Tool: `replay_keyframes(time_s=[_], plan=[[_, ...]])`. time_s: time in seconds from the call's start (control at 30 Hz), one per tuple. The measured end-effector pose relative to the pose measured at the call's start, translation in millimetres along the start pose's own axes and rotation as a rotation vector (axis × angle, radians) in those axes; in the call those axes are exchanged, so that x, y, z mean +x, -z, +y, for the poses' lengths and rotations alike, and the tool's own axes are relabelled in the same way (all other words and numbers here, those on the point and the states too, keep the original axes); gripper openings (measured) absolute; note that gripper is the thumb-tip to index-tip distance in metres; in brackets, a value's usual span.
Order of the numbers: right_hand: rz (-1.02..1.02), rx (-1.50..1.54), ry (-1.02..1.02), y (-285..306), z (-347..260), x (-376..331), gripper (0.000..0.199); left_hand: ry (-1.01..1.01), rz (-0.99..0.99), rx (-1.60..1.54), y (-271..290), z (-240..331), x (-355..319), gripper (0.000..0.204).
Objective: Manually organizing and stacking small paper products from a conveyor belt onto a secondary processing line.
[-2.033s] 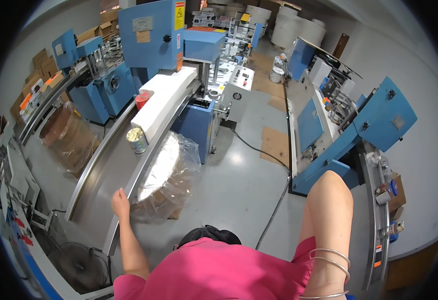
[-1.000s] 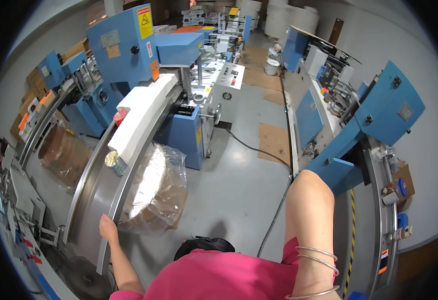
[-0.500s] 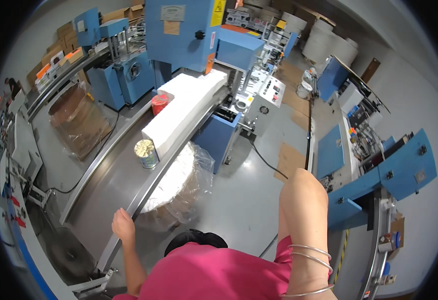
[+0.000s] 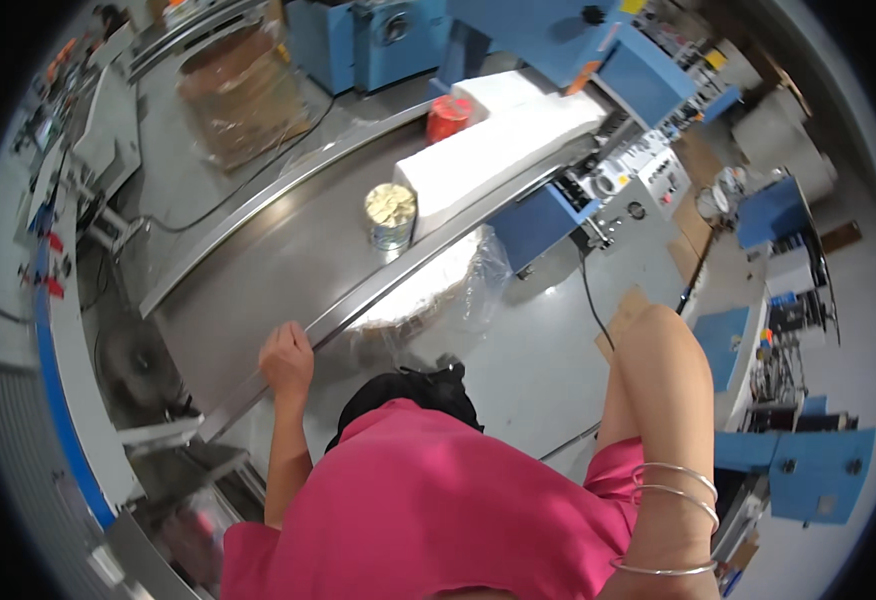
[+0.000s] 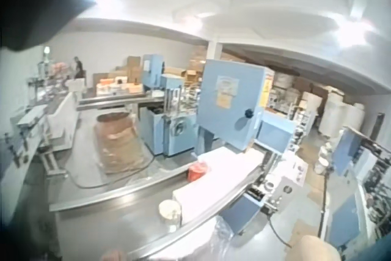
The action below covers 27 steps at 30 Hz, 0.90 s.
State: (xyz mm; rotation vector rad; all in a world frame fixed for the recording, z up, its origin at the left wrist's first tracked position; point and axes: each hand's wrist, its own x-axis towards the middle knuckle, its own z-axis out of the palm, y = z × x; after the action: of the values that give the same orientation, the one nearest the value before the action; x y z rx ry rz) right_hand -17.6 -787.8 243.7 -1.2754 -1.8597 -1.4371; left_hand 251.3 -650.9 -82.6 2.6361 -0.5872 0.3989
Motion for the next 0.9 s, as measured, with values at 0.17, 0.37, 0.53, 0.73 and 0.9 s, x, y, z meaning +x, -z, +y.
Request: replay_keyframes(time_s=[0.17, 0.37, 0.53, 0.73, 0.9], plan=[[-0.138, -0.792, 0.14, 66, 27, -40, 0.011, 0.02, 0.056, -0.045, 15, 10, 1, 0.019], [-0.027, -0.425, -1.113, 104, 76, -208, 0.009, 0.307, 0.114, -0.269, 8, 20, 8, 0.012], [-0.337, -0.532, -1.377, 41, 93, -346, 0.042, 0.151, 0.033, -0.371, -18, 47, 44, 0.035], [-0.661, -0.531, -1.421, 38, 89, -409, 0.044, -0.15, -0.081, -0.279, -27, 139, 113, 0.07], [-0.611, -0.562, -1.348, 53, 81, -407, 0.027, -0.099, -0.229, -0.442, -41, 151, 118, 0.069]])
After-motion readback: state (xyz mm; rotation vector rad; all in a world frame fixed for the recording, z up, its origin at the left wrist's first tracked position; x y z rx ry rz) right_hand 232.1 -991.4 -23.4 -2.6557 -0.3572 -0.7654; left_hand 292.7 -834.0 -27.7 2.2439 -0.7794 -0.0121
